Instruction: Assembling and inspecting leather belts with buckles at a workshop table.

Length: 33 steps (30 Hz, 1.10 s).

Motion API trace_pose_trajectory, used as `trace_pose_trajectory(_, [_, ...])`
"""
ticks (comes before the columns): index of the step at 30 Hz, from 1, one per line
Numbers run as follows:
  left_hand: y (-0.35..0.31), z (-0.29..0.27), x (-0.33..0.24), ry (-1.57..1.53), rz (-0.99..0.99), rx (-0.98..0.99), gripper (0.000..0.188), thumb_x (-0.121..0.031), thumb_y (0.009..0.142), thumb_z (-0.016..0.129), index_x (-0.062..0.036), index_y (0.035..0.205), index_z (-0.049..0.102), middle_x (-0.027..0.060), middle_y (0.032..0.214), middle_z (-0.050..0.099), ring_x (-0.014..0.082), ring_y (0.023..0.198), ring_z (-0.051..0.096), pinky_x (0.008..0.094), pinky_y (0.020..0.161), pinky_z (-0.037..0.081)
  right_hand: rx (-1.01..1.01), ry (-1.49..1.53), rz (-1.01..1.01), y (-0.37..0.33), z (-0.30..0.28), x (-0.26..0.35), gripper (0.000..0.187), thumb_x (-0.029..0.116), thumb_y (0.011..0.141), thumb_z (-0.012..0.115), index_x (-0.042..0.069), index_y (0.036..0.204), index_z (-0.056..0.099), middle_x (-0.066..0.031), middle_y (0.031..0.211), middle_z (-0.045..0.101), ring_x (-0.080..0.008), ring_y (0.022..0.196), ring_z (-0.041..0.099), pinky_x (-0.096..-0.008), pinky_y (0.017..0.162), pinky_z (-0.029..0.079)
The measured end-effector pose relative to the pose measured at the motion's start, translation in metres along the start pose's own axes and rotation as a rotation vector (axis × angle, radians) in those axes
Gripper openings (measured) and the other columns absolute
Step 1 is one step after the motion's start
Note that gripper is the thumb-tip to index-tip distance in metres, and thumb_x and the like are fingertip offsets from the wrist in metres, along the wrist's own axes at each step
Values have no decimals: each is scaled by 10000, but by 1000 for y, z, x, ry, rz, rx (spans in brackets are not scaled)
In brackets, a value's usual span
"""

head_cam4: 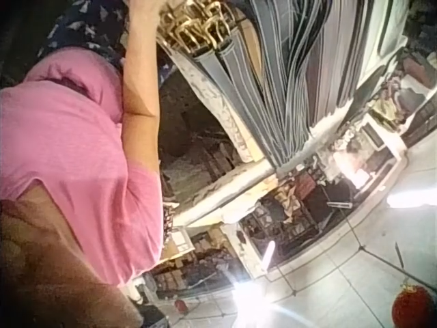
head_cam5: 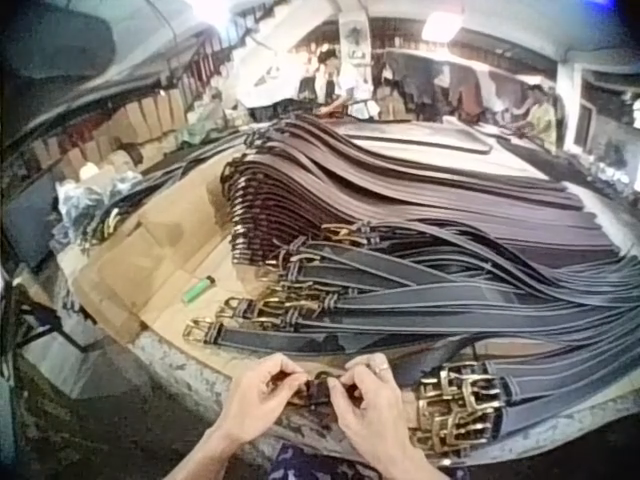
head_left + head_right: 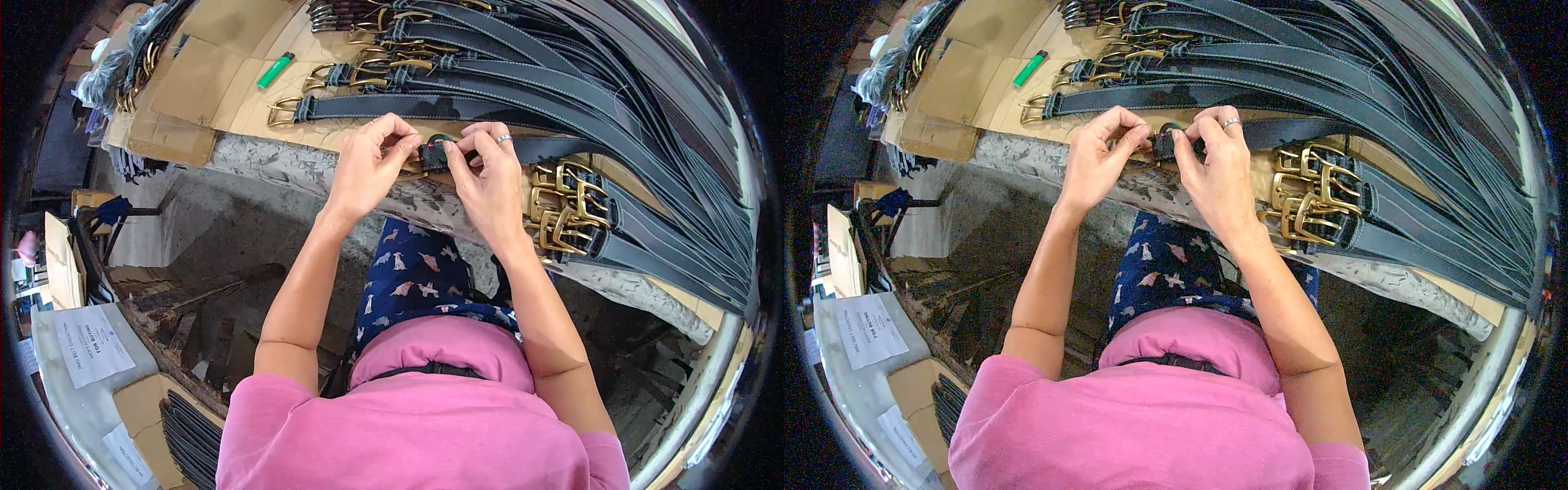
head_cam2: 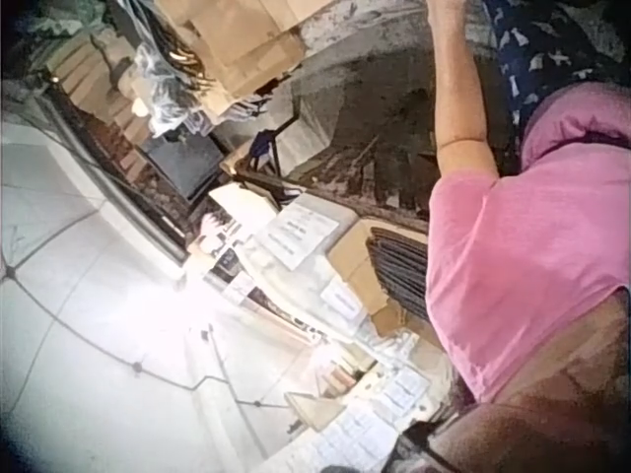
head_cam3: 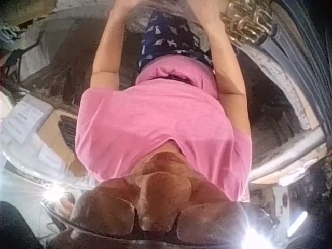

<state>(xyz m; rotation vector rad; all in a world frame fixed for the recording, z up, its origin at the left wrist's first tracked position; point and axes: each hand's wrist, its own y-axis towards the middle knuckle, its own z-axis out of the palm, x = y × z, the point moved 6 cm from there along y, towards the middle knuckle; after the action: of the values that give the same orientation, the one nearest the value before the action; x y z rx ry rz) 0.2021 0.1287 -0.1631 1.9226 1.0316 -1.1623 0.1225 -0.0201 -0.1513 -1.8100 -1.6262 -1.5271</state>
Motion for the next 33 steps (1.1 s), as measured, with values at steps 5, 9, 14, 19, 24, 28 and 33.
trace_pose_trajectory(5, [1,0,-2,14,-4,13,131,-107,934,631,20,904,623,77,798,680,129,750,657,280,672,493,2,-14,-4,1,2,0,159,49,847,700,-31,813,567,-154,923,539,-311,811,568,-392,653,456])
trace_pose_trajectory(9, [1,0,-3,21,-33,30,122,-106,955,637,13,930,625,25,819,666,76,795,621,250,725,502,18,-32,2,0,2,0,164,56,848,702,-31,814,568,-153,929,537,-308,794,571,-389,640,455])
trace_pose_trajectory(14, [1,-1,1,1,-39,60,132,-113,934,662,15,910,643,31,831,658,85,782,607,247,721,496,31,-25,44,2,-2,-1,162,60,856,702,-30,821,572,-136,921,556,-251,744,584,-354,608,466])
trace_pose_trajectory(19, [2,6,-16,144,-4,124,200,-170,833,761,14,874,691,59,862,614,117,795,599,268,706,494,-128,106,9,2,-19,-9,115,18,894,667,-30,839,579,-120,887,611,-193,719,610,-289,643,517])
trace_pose_trajectory(24, [5,18,-28,362,-17,59,288,-233,769,808,16,881,715,96,879,597,183,788,598,320,688,495,-122,91,16,-1,-23,-8,101,-1,895,659,-31,842,579,-119,862,613,-188,730,611,-298,655,519])
trace_pose_trajectory(28, [12,21,-20,369,-13,54,263,-225,794,771,27,842,712,114,861,588,210,757,579,333,672,485,-129,71,1,-2,-24,-7,105,-3,886,666,-30,837,577,-118,848,604,-188,716,606,-310,642,510])
trace_pose_trajectory(33, [20,20,-8,276,-27,172,297,-260,852,709,36,864,706,122,882,584,189,771,568,315,670,464,-103,65,-18,-2,-20,-8,125,3,863,685,-34,820,574,-122,861,591,-204,697,604,-316,633,508])
